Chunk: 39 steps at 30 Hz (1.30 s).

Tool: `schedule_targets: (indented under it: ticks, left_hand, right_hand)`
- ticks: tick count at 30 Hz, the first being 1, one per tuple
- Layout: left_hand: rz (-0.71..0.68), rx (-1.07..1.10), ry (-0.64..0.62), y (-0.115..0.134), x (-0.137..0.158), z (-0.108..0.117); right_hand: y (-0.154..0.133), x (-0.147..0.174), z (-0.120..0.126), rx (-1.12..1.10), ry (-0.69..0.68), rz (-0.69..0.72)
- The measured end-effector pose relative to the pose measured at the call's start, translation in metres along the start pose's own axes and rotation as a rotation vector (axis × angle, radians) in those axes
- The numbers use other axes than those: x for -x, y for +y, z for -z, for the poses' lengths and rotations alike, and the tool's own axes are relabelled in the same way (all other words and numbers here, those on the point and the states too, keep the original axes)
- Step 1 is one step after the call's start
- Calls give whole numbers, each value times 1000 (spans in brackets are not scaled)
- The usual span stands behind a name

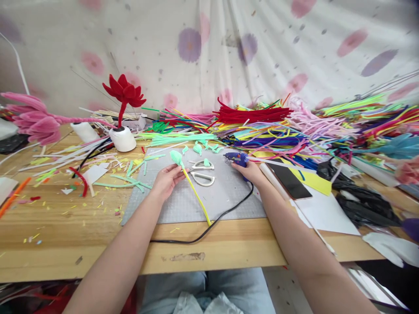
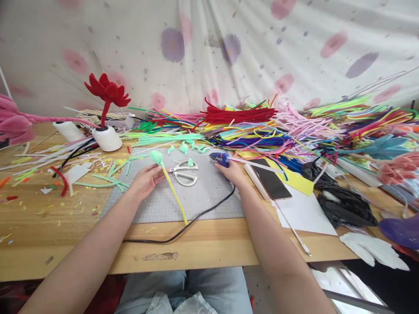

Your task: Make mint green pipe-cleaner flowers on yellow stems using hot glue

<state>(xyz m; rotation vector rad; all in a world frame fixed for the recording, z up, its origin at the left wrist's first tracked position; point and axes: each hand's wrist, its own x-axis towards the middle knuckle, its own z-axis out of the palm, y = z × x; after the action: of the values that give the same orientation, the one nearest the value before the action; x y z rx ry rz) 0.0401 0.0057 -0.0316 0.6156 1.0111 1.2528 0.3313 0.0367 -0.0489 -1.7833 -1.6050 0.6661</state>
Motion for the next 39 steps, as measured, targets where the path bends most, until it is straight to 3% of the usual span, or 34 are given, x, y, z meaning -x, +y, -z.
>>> schedule_targets:
  ticks: [3,7,14,19,25,39]
  left_hand:
    - [8,7,-35,-1,1,-3]
    - [18,-28,-63,-4,2,-6]
    - [11,-1,22,-1,1,-1]
    - [-55,-16,169,2,-2,3]
    - [-184,-131,256,-3,-1,-1]
    - [-229,-263,210,-14,-5,-2]
  right_hand:
    - [-5,4,-6,-249,15,-3]
    - [-26,16,-3,-520,-200,101]
    - [-59,17,-15,-485,-418,201]
    - [-72,21,-26,-434,-374,184]
    - [-79,27,-36,-344,-307,217]
    - [-72,21,-44,-248,-283,304]
